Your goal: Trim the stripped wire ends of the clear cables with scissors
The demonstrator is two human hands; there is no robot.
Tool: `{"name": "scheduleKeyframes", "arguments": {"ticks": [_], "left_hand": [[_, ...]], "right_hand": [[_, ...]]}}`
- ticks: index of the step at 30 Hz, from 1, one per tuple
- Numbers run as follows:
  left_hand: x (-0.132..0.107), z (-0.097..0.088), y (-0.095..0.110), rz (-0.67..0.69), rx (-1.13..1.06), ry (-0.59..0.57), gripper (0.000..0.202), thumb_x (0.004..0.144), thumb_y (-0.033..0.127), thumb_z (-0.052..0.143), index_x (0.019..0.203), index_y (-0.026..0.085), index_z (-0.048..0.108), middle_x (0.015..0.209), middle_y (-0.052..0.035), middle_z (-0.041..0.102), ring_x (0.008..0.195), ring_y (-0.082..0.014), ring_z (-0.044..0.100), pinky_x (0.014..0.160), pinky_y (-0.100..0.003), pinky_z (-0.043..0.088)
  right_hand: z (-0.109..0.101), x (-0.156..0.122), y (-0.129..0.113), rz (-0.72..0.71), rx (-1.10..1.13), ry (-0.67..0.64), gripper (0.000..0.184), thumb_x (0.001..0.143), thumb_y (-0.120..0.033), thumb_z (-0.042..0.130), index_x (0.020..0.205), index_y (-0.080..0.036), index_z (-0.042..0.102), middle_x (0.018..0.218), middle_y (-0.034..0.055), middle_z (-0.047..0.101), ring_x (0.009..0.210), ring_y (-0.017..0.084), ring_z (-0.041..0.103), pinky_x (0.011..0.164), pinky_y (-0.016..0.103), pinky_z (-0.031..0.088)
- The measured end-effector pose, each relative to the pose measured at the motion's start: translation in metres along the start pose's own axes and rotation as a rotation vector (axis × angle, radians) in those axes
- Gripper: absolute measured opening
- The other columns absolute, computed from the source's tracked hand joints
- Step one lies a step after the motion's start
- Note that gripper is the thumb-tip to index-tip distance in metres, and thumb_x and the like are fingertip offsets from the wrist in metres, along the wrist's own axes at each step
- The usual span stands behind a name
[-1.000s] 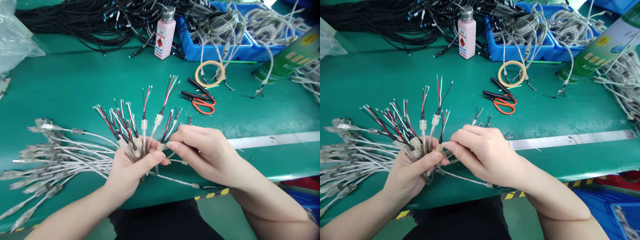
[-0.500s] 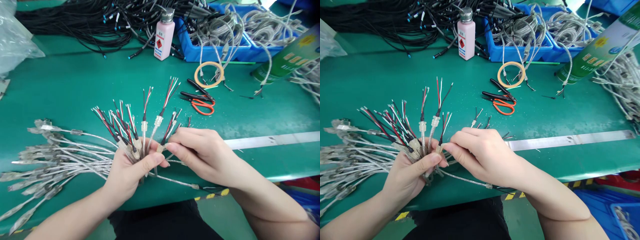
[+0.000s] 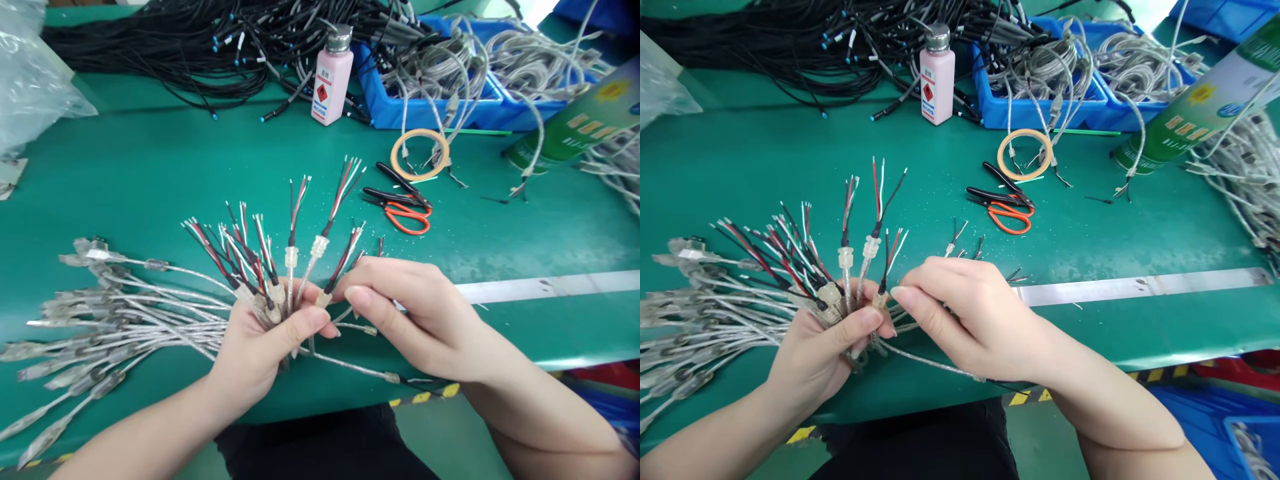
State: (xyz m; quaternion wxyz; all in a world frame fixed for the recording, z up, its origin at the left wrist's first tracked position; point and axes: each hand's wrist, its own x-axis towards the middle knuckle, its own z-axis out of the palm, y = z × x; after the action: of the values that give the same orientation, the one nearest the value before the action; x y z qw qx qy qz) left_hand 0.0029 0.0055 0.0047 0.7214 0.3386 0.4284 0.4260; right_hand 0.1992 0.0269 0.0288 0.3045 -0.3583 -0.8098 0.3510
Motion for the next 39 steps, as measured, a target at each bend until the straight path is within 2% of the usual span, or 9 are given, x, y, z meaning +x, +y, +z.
{"name": "scheduleKeyframes", "arguments": {"ticks": [7,17,32,39], "left_hand": [[0.0,-0.001,0.0,-0.003,-0.044,-0.005,0.01,0.078,0.023,0.079,0.083,0.02,0.071,0.065,0.003,0.073,0.061,-0.0105,0.069,0.057,-0.017,0.052],[0.0,0.0,0.001,-0.013,-0.006,0.039,0.015,0.074,0.026,0.081,0.081,0.019,0.069,0.062,0.0021,0.071,0.059,-0.0151,0.069,0.063,-0.025,0.057],[-0.001,0.0,-0.001,-0.01,-0.066,-0.002,0.008,0.078,0.02,0.079,0.082,0.023,0.073,0.066,0.0059,0.074,0.063,-0.0081,0.07,0.064,-0.015,0.054],[0.0,-0.002,-0.002,0.012,-0.038,0.012,0.009,0.079,0.023,0.079,0.084,0.021,0.072,0.067,0.0051,0.073,0.064,-0.0087,0.069,0.066,-0.017,0.054]], "right_hand": [[0.006,-0.001,0.0,-0.09,-0.164,0.059,0.017,0.098,-0.017,0.05,0.093,-0.01,0.065,0.075,0.0045,0.062,0.065,0.014,0.052,0.062,0.03,0.04],[0.007,-0.002,-0.001,-0.109,-0.291,0.091,0.016,0.098,-0.019,0.049,0.092,-0.015,0.064,0.073,0.0045,0.063,0.063,0.015,0.051,0.06,0.031,0.038],[0.012,-0.002,-0.003,-0.166,-0.432,0.183,0.013,0.093,-0.017,0.058,0.091,-0.008,0.069,0.075,0.0095,0.067,0.063,0.017,0.048,0.058,0.034,0.038],[0.015,-0.003,-0.001,-0.181,-0.472,0.226,0.01,0.091,-0.017,0.061,0.091,-0.009,0.068,0.076,0.0095,0.068,0.063,0.018,0.049,0.058,0.034,0.038]]}}
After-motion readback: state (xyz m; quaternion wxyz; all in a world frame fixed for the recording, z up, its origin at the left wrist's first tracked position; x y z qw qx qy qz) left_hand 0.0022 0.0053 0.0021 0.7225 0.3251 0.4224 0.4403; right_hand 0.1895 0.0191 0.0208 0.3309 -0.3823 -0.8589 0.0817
